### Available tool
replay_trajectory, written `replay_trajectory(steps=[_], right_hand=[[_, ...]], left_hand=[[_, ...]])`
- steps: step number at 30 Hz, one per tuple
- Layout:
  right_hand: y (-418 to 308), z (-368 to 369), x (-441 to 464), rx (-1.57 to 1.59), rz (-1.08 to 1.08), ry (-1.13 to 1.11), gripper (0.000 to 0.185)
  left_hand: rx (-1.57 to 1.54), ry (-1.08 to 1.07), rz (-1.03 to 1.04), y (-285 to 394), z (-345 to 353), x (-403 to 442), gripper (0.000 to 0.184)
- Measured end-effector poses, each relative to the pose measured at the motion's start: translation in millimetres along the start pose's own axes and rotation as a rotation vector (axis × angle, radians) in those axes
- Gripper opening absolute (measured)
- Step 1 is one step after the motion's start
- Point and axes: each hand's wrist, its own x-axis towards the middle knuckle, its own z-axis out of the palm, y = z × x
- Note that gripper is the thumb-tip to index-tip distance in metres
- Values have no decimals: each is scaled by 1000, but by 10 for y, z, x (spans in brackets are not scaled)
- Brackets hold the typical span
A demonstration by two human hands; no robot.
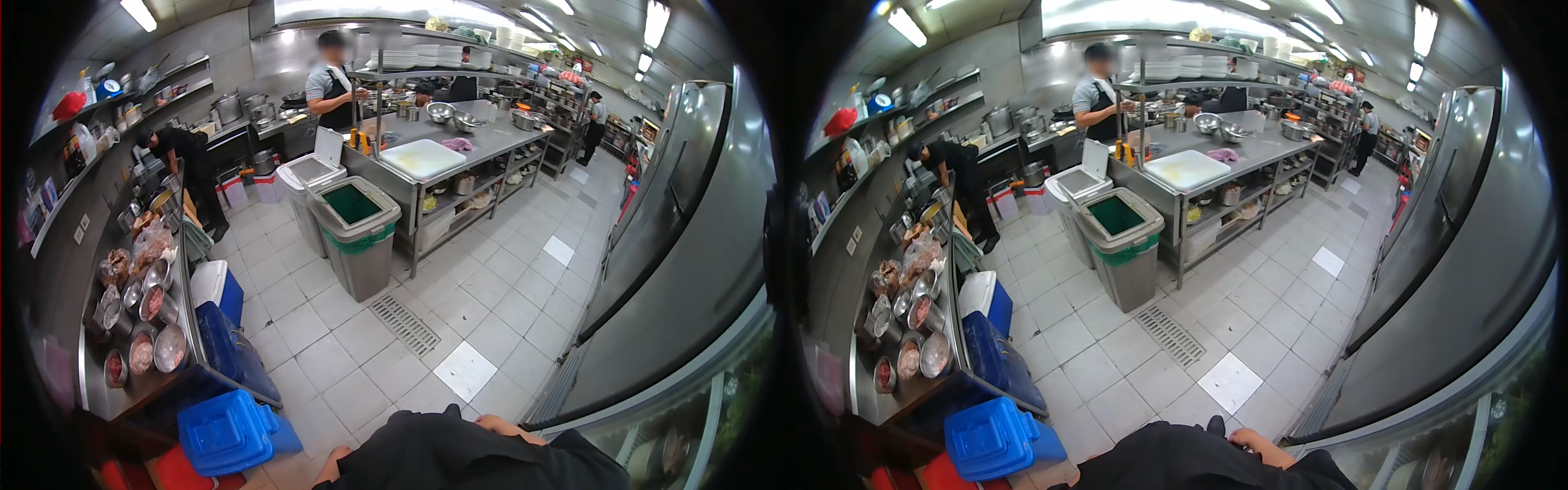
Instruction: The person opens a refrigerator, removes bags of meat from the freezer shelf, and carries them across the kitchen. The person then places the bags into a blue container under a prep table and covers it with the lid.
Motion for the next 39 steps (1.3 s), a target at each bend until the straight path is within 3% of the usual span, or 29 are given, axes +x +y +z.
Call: replay_trajectory(steps=[6,11,15,17,18,21,23,27,28,31,33,34,36,38,39], right_hand=[[77,7,135,-50,-65,-47,48],[102,55,466,-436,-10,65,35],[-97,-35,174,-287,-9,92,34],[-145,-30,108,-283,14,318,35],[-138,-25,94,-280,16,317,35],[-92,-28,97,-134,59,398,31],[38,-35,241,-11,175,168,26],[121,32,223,193,141,97,20],[89,40,179,324,215,68,17],[63,-2,148,542,338,-26,13],[90,-14,192,631,386,-91,13],[123,-10,282,747,398,-94,12],[142,-6,297,872,412,-96,10],[61,-97,233,1025,364,-31,8],[80,-128,300,1140,314,-8,6]], left_hand=[[-36,15,13,153,-24,-171,40],[-65,16,18,224,-11,-247,37],[-79,20,32,268,-27,-281,34],[-83,20,42,301,-30,-287,33],[-91,19,50,324,-28,-283,32],[-116,20,66,416,-38,-263,30],[-135,17,82,475,-69,-266,29],[-259,-3,100,605,-112,-264,27],[-307,-14,101,645,-131,-255,26],[-772,-161,-40,715,-202,-246,25],[-937,-143,107,780,-294,-324,24],[-930,-67,371,868,-414,-543,20],[-1014,-42,331,1321,-682,-977,19],[-1099,-12,291,1357,-722,-731,19],[-1134,-32,98,1247,-736,-202,16]])
